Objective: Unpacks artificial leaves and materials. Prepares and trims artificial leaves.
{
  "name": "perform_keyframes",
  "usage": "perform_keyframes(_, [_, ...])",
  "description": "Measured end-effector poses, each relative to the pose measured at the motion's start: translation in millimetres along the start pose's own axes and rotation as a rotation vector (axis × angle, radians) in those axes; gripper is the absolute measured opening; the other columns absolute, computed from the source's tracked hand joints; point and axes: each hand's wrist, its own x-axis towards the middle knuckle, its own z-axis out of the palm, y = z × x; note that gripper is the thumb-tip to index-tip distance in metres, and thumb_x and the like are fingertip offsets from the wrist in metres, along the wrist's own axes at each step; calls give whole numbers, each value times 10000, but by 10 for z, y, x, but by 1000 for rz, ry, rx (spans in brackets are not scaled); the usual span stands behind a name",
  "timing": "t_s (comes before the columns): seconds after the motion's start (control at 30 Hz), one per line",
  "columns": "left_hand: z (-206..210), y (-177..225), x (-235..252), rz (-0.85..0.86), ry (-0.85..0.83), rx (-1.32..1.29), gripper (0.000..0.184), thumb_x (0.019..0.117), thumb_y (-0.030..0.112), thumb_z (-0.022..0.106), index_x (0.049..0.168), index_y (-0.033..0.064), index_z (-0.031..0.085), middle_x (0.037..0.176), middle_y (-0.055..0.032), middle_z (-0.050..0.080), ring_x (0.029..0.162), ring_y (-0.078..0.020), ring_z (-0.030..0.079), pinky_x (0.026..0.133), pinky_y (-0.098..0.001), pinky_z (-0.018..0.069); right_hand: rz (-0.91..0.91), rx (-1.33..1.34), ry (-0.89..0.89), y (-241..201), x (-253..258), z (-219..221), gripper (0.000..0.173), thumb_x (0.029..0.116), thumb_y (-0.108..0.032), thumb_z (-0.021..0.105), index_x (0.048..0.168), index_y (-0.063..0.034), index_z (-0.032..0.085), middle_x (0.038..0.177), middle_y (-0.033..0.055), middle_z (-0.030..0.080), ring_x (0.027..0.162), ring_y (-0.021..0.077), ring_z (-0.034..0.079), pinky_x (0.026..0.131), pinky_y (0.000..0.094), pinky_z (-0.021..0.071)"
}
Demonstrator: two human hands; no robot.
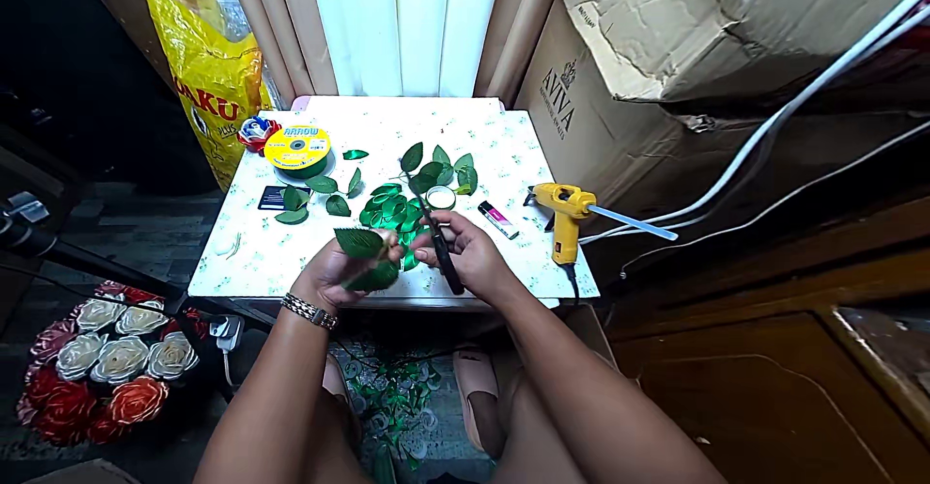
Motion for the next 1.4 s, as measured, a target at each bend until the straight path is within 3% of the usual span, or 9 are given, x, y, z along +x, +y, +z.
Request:
perform_keyframes(0.07, [97, -103, 65, -68, -90, 51, 240, 990, 236, 513, 869, 150, 702, 787, 12, 675, 683, -44, 649, 591, -181, 543, -98, 137, -2, -22, -36, -11, 439, 932, 37, 658, 1302, -123, 483, 1088, 13, 737, 802, 61, 691, 688, 200, 559])
perform_keyframes(0.2, [206, -215, 179, -164, -75, -11, 249, 1015, 159, 464, 866, 122, 661, 789, -17, 661, 703, -75, 658, 633, -203, 559, -170, 191, 50, -30, -94, -75, 459, 903, 71, 668, 1263, -140, 476, 898, -16, 689, 729, 50, 662, 632, 184, 552])
perform_keyframes(0.4, [386, -265, 238, -178, 6, 71, 308, 1053, 164, 419, 922, 93, 688, 820, -35, 708, 711, -69, 678, 639, -195, 564, -161, 112, 88, -43, -212, -233, 438, 881, 69, 670, 1226, -130, 487, 870, -28, 679, 691, 40, 643, 611, 175, 542])
perform_keyframes(0.5, [362, -277, 258, -25, 35, 189, 260, 963, 160, 465, 1046, 98, 703, 1014, -62, 740, 880, -117, 706, 768, -269, 586, -155, 62, 224, -40, -270, -313, 430, 901, 56, 669, 1230, -133, 466, 884, -47, 670, 707, 8, 632, 628, 152, 527])
perform_keyframes(0.63, [248, -268, 310, 49, -181, 437, 437, 856, 359, 631, 1203, 104, 706, 1216, -67, 709, 1070, -147, 679, 899, -330, 560, -137, 58, 346, -7, -302, -378, 421, 924, 39, 660, 1238, -145, 448, 898, -46, 647, 727, -5, 614, 644, 135, 510])
perform_keyframes(0.77, [541, -386, 297, 153, 174, 656, 145, 1000, 144, 637, 934, 40, 714, 889, -25, 726, 821, -81, 675, 796, -273, 560, -119, 46, 357, 13, -347, -355, 426, 925, 41, 664, 1247, -147, 459, 883, -42, 658, 682, -9, 606, 589, 124, 488])
perform_keyframes(0.97, [567, -325, 231, 281, 330, 602, 96, 1013, 118, 611, 989, 88, 699, 875, 12, 710, 774, -57, 670, 751, -258, 573, 127, -114, 182, 36, -545, -484, 444, 948, -241, 724, 1326, -75, 562, 729, -33, 653, 570, 27, 604, 544, 192, 530])
perform_keyframes(1.1, [531, -259, 178, 337, 316, 521, 173, 1024, 92, 514, 1024, 82, 687, 934, -13, 732, 802, -71, 684, 731, -248, 572, 244, -322, -146, -26, -732, -527, 744, 920, -612, 614, 1380, -43, 480, 813, -70, 542, 674, -27, 506, 642, 172, 458])
perform_keyframes(1.4, [602, -278, 157, 430, 220, 472, 270, 976, 12, 456, 1074, 74, 700, 979, -32, 746, 838, -99, 715, 776, -263, 597, 199, -521, 30, -133, -783, -349, 624, 885, -573, 719, 1226, -66, 594, 751, -71, 525, 642, -29, 472, 611, 152, 407])
